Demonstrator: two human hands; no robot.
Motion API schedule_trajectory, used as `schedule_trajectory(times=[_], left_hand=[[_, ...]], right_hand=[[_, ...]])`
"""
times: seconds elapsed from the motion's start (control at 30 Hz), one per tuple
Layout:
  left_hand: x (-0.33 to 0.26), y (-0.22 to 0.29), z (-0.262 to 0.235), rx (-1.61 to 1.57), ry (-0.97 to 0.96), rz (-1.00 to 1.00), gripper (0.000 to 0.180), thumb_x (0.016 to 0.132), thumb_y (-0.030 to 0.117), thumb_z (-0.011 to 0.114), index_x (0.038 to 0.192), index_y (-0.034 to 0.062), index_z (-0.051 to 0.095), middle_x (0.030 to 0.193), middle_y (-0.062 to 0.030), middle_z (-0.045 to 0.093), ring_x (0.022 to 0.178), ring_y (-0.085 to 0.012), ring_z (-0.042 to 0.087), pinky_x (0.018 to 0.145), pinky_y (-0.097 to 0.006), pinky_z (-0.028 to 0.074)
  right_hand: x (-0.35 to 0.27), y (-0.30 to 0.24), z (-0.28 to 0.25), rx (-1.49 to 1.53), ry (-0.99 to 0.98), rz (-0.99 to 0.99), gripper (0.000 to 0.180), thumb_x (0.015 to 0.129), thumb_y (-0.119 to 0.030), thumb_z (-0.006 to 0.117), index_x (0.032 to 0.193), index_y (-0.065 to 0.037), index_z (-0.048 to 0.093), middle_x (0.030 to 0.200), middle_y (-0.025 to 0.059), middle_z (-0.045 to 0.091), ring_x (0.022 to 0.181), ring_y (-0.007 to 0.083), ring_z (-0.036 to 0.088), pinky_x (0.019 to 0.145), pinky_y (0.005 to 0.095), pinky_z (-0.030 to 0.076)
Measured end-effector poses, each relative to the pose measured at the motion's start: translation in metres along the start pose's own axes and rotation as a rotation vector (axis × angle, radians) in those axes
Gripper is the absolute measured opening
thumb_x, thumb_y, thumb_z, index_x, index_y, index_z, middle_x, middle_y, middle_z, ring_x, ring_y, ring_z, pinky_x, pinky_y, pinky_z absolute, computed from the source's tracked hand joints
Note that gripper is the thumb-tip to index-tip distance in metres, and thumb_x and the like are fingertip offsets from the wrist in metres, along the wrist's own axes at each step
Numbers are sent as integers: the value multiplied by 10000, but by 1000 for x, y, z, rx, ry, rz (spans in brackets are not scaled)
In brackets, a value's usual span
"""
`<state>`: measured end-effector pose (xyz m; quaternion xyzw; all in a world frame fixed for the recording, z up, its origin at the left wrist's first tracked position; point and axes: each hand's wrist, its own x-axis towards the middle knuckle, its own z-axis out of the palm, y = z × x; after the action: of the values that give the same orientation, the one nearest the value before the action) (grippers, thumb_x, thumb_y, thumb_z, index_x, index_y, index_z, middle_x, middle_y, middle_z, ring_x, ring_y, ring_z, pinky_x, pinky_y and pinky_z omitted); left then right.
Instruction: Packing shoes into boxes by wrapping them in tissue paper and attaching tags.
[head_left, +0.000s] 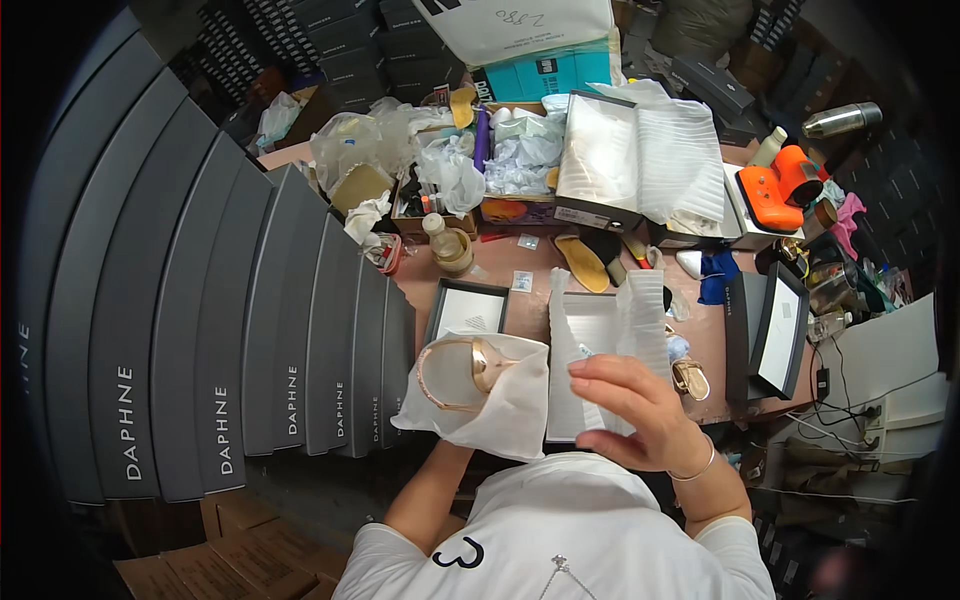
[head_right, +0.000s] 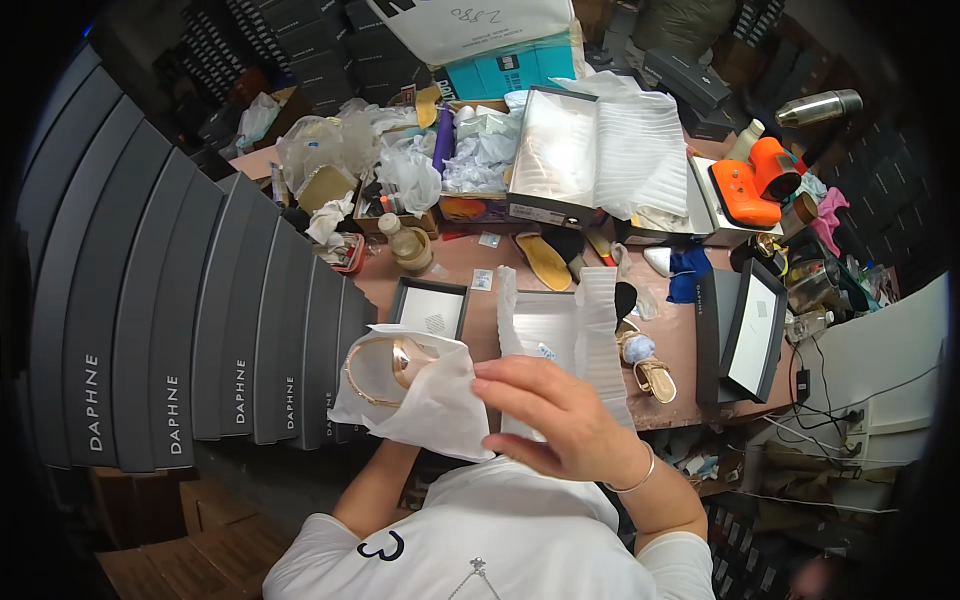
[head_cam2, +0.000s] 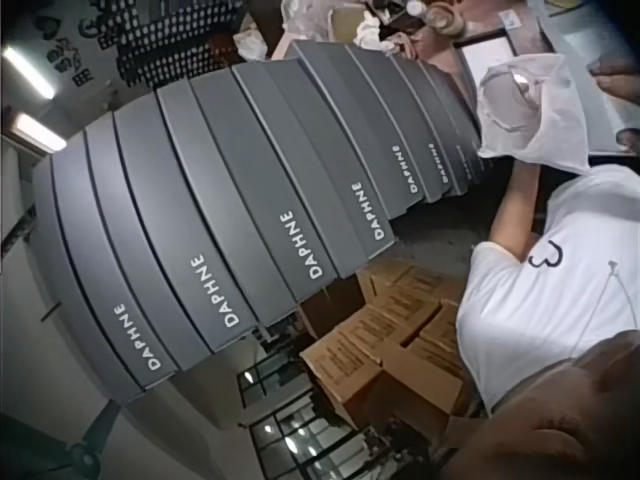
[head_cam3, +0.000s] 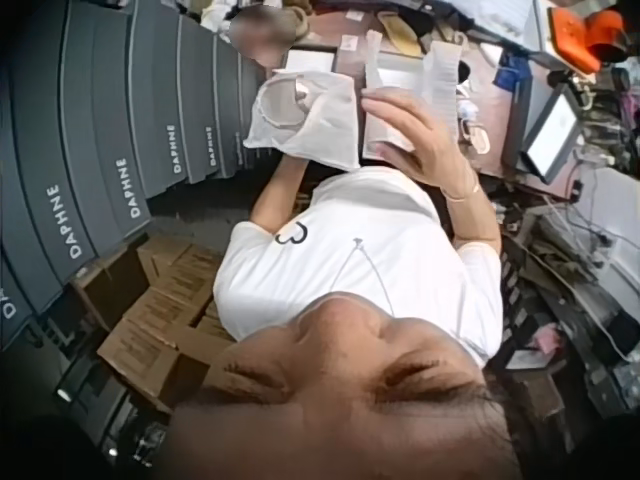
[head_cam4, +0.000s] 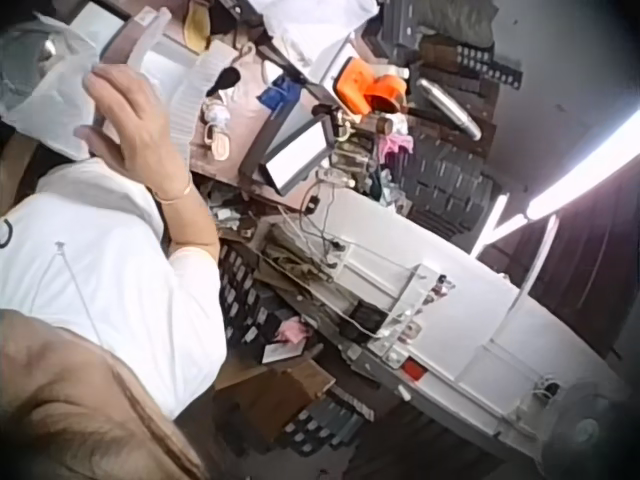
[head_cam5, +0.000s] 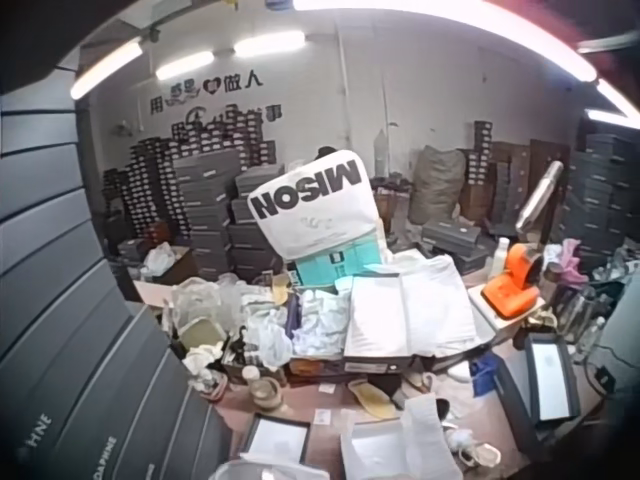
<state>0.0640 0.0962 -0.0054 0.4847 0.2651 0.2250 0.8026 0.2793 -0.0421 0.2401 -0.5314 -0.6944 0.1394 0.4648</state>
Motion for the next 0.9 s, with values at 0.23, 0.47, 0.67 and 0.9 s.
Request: schedule_trajectory(times=[0.23, 0.47, 0.67, 0.9], left_hand=[[-12, -2, 47, -299, -93, -124, 486, 920, 360, 492, 1288, 43, 475, 1257, -141, 520, 1178, -284, 492, 1028, -416, 376], [-24, -25, 66, -231, -159, -190, 490, 929, 356, 484, 1311, 51, 453, 1277, -136, 507, 1194, -275, 482, 1036, -402, 367], [-24, -25, 64, -154, -177, -213, 494, 936, 352, 477, 1330, 57, 435, 1294, -132, 497, 1208, -268, 472, 1042, -389, 360], [-22, -30, 65, -95, -199, -222, 499, 945, 348, 469, 1353, 65, 413, 1314, -127, 485, 1225, -259, 462, 1050, -375, 352]], right_hand=[[2, 24, 26, -200, -253, 108, 605, 715, -161, 780, 1258, -69, 529, 972, 62, 659, 796, 215, 591, 822, 342, 400], [-41, 30, 53, -77, 0, 25, 403, 714, -240, 808, 1028, -69, 624, 738, -10, 596, 669, 151, 554, 711, 335, 420], [-47, 20, 54, -62, -83, -112, 240, 766, -261, 772, 924, -115, 666, 739, -30, 571, 691, 116, 567, 786, 360, 432], [-52, 21, 61, -106, -146, -71, 203, 793, -276, 740, 897, -123, 658, 744, -27, 552, 700, 132, 552, 820, 372, 419]])
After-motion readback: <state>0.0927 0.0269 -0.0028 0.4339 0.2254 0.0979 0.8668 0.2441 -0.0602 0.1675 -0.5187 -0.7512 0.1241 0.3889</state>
